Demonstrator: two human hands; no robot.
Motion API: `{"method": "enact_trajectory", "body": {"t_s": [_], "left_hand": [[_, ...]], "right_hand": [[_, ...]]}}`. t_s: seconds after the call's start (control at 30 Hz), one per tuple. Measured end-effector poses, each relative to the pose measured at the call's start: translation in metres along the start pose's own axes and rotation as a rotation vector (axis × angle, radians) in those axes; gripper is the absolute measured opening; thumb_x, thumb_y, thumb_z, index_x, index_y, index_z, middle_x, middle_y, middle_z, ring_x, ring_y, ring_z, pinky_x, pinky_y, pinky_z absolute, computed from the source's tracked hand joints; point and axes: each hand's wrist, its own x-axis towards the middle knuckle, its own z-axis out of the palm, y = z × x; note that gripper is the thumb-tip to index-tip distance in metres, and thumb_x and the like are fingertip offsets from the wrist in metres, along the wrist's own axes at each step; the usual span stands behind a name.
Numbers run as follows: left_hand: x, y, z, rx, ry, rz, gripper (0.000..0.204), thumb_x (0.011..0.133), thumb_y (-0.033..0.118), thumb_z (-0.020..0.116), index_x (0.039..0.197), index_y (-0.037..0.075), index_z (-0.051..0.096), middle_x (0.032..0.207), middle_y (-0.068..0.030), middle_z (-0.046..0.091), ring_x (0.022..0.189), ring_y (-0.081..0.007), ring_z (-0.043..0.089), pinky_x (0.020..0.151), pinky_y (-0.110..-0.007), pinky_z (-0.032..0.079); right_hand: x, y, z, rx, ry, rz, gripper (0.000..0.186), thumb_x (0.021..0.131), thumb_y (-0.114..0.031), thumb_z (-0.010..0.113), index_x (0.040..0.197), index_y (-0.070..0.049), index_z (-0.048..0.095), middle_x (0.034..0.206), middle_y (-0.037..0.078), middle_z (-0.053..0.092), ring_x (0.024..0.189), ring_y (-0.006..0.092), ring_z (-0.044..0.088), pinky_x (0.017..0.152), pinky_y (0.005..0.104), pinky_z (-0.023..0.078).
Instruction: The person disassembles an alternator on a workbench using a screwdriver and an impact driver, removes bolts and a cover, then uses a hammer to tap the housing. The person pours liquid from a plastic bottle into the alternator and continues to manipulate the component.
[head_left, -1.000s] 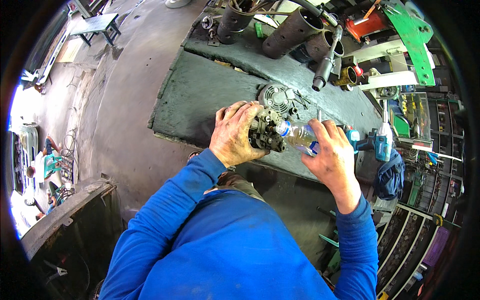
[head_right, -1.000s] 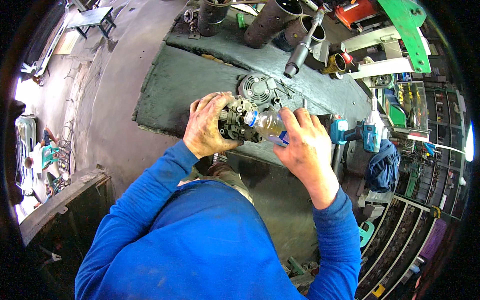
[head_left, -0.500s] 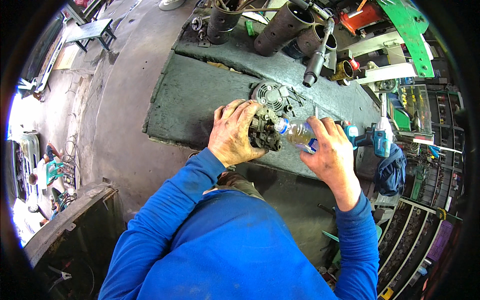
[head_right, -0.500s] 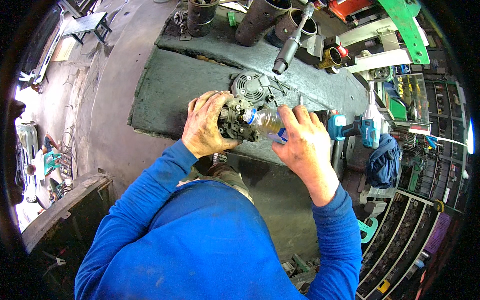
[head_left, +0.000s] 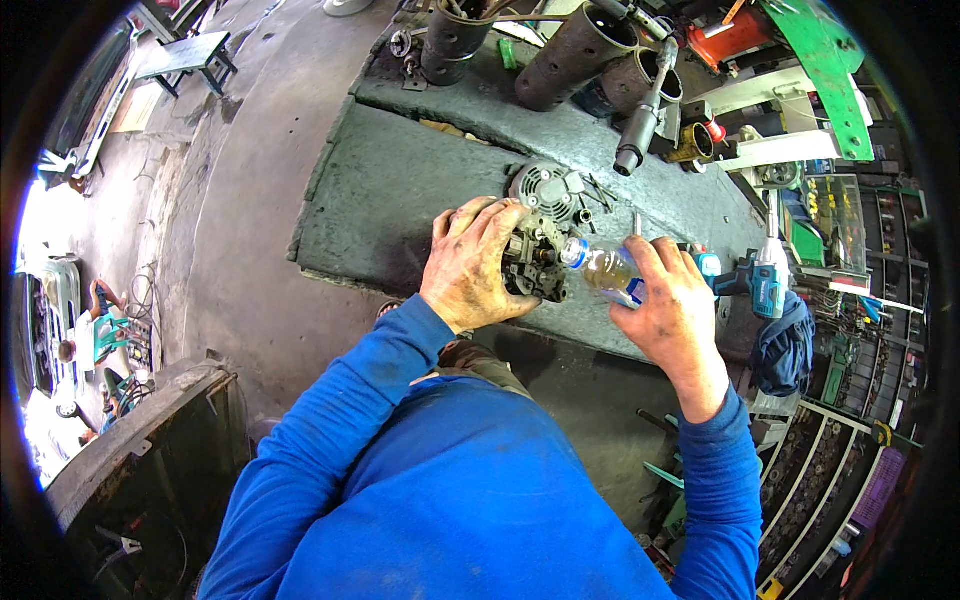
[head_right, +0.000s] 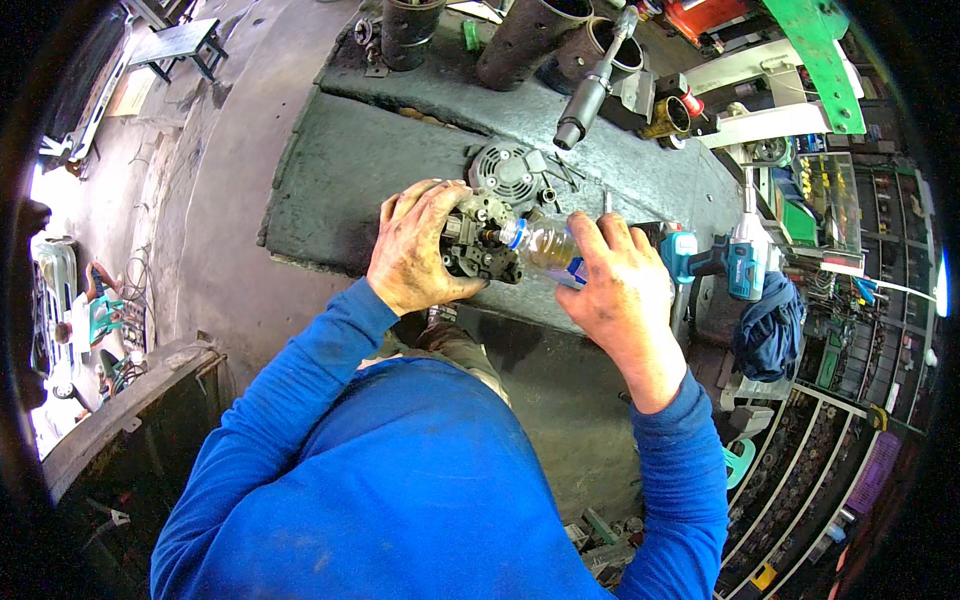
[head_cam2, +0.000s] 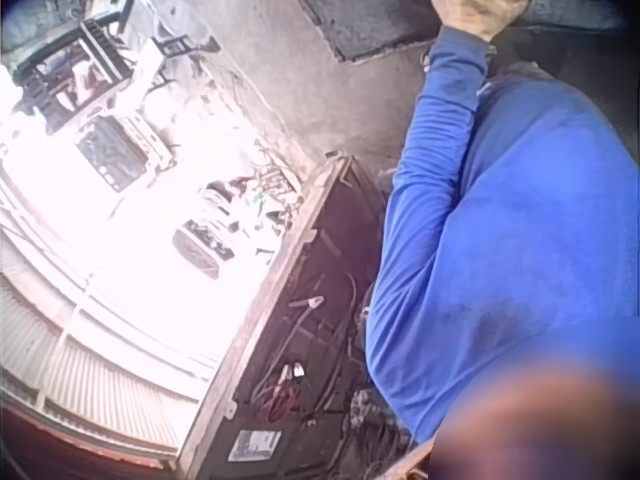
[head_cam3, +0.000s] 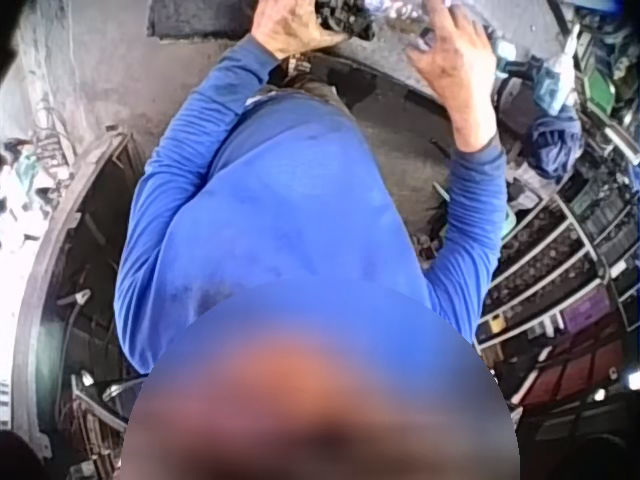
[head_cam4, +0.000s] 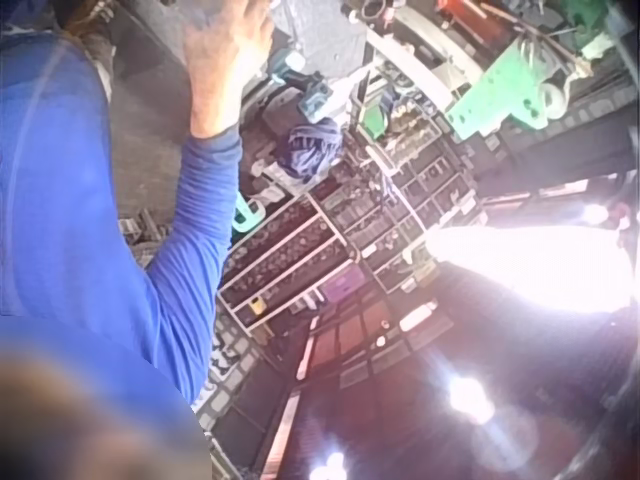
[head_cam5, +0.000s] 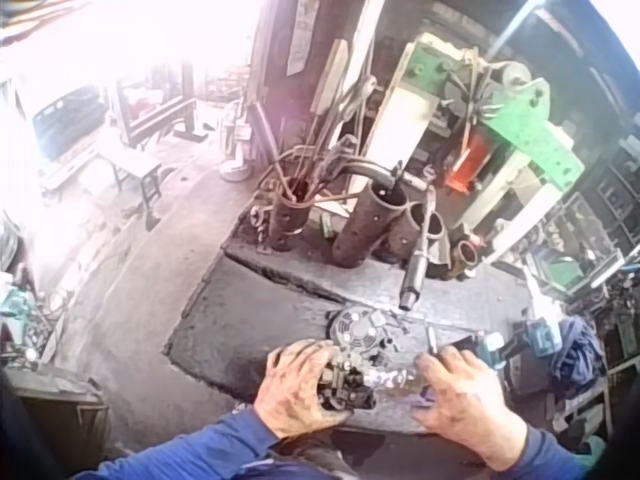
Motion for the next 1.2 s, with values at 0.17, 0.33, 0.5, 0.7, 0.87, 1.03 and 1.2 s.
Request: {"method": "enact_trajectory", "body": {"t_s": [0.17,0.33,0.5,0.7,0.87,1.03,1.2], "left_hand": [[-0.0010,0.0003,0.0000,0.002,-0.008,-0.005,0.106,0.053,0.033,0.098,0.149,0.014,0.055,0.145,-0.0133,0.064,0.143,-0.0364,0.055,0.118,-0.054,0.038],[-0.0016,0.0003,0.0012,0.008,-0.005,-0.004,0.107,0.052,0.033,0.098,0.149,0.015,0.055,0.145,-0.0132,0.064,0.143,-0.0367,0.055,0.119,-0.054,0.038],[-0.0022,-0.0010,0.0019,0.010,-0.002,0.004,0.108,0.052,0.034,0.098,0.149,0.014,0.055,0.147,-0.0138,0.063,0.144,-0.0374,0.053,0.119,-0.055,0.038],[-0.0042,-0.0028,0.0030,0.020,0.001,-0.005,0.109,0.052,0.036,0.099,0.150,0.015,0.055,0.148,-0.0141,0.061,0.145,-0.0373,0.052,0.119,-0.055,0.038],[-0.0052,-0.0040,0.0031,0.020,0.013,-0.007,0.110,0.052,0.035,0.099,0.151,0.016,0.054,0.148,-0.0139,0.061,0.145,-0.0376,0.051,0.119,-0.055,0.038],[-0.0051,-0.0036,0.0014,0.012,0.006,-0.005,0.109,0.053,0.035,0.099,0.151,0.016,0.054,0.148,-0.0144,0.061,0.144,-0.0379,0.051,0.119,-0.055,0.038],[-0.0040,-0.0033,0.0014,0.001,0.006,0.006,0.108,0.053,0.035,0.098,0.150,0.015,0.055,0.146,-0.0152,0.061,0.143,-0.0380,0.052,0.119,-0.055,0.038]], "right_hand": [[-0.0009,-0.0015,-0.0019,-0.001,-0.027,0.021,0.064,0.068,-0.014,0.083,0.130,-0.008,0.067,0.112,0.015,0.068,0.102,0.0389,0.068,0.092,0.0470,0.056],[-0.0010,-0.0022,-0.0024,-0.001,-0.012,0.005,0.064,0.068,-0.014,0.083,0.130,-0.008,0.067,0.110,0.015,0.068,0.101,0.0389,0.068,0.091,0.0470,0.056],[-0.0010,-0.0010,-0.0017,0.001,-0.026,0.001,0.067,0.069,-0.017,0.087,0.133,-0.011,0.067,0.111,0.015,0.066,0.100,0.0384,0.067,0.090,0.0477,0.057],[-0.0003,-0.0016,-0.0019,-0.008,-0.026,0.007,0.062,0.068,-0.014,0.082,0.129,-0.009,0.067,0.111,0.014,0.068,0.102,0.0389,0.068,0.092,0.0476,0.057],[0.0014,-0.0035,-0.0036,-0.009,-0.033,0.009,0.063,0.068,-0.014,0.082,0.129,-0.009,0.068,0.111,0.014,0.068,0.102,0.0388,0.068,0.093,0.0476,0.056],[0.0031,-0.0051,-0.0050,-0.016,-0.038,0.003,0.064,0.068,-0.015,0.083,0.130,-0.009,0.067,0.110,0.014,0.068,0.102,0.0390,0.068,0.092,0.0478,0.056],[0.0044,-0.0059,-0.0052,-0.017,-0.031,-0.008,0.066,0.068,-0.016,0.084,0.131,-0.009,0.067,0.109,0.014,0.067,0.101,0.0393,0.068,0.091,0.0479,0.056]]}}
